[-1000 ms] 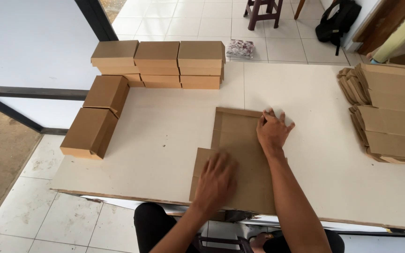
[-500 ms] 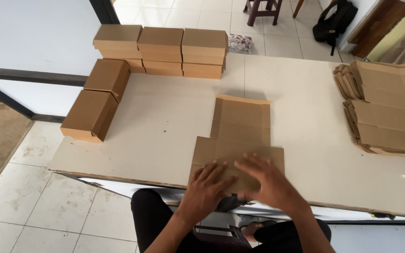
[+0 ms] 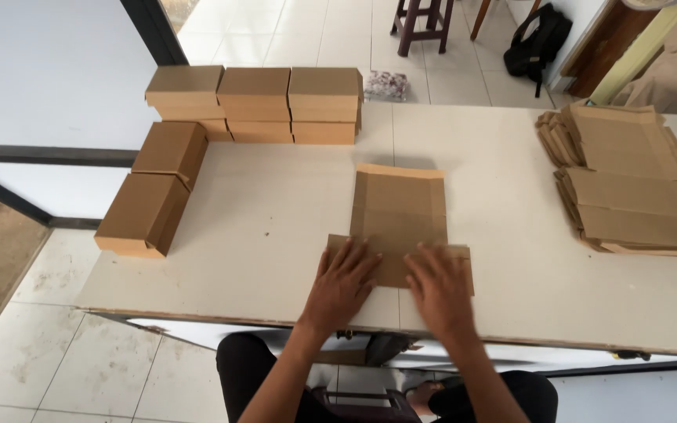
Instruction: The person assembles small cardboard boxes from flat sheets on a white table. They fold the flaps, crease the edges, and stack the finished boxes. The person repeats this process for multiple boxes.
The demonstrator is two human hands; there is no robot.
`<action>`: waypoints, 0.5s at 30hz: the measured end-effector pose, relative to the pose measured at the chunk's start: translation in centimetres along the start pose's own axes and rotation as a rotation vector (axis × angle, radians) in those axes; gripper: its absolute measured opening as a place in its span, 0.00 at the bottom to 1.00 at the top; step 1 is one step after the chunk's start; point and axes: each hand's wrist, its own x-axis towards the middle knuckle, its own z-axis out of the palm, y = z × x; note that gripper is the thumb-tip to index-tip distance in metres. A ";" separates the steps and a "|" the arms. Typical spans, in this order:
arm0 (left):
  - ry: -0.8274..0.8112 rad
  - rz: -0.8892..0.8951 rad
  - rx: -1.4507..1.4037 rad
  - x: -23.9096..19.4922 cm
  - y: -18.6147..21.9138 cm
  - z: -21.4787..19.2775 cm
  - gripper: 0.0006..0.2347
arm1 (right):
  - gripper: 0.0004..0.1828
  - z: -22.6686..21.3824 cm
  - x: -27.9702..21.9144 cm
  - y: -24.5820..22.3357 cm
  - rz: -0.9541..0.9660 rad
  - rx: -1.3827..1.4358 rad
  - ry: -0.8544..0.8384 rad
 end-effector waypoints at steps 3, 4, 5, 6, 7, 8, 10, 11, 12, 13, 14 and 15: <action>0.017 -0.084 0.048 -0.8 0.4 1.0 0.16 | 0.22 1.8 -1.8 -1.2 -0.071 0.061 -0.093; 0.010 -0.087 0.046 -0.7 0.5 1.1 0.16 | 0.22 1.5 -1.9 -1.0 -0.069 0.064 -0.100; 0.015 -0.099 0.066 -0.9 0.8 1.2 0.16 | 0.23 1.2 -2.3 -0.8 -0.072 0.096 -0.115; 0.020 -0.111 0.086 -1.2 1.0 1.4 0.17 | 0.24 0.9 -2.7 -0.7 -0.075 0.128 -0.131; 0.011 -0.117 0.086 -1.2 1.0 1.3 0.17 | 0.24 0.5 -3.3 -0.5 -0.074 0.134 -0.139; 0.004 -0.117 0.103 -1.2 1.1 1.2 0.17 | 0.25 0.1 -3.8 -0.3 -0.024 0.154 -0.149; -0.008 -0.124 0.112 -1.1 1.1 1.1 0.17 | 0.25 -1.0 -4.8 0.3 0.025 0.171 -0.170; -0.018 -0.125 0.124 -1.1 1.1 1.1 0.17 | 0.25 -1.6 -5.3 0.7 0.066 0.132 -0.177; -0.028 -0.124 0.137 -1.1 1.1 1.2 0.17 | 0.25 -2.1 -5.7 1.1 0.107 0.092 -0.183; -0.034 -0.126 0.132 -1.0 0.9 1.2 0.17 | 0.25 -1.8 -5.9 1.4 0.109 0.091 -0.191; -0.012 -0.119 0.135 -0.9 0.8 1.3 0.17 | 0.22 -1.5 -6.2 1.7 0.172 0.016 -0.121; 0.008 -0.111 0.136 -1.0 0.7 1.5 0.17 | 0.21 -1.3 -6.6 2.0 0.235 -0.061 -0.052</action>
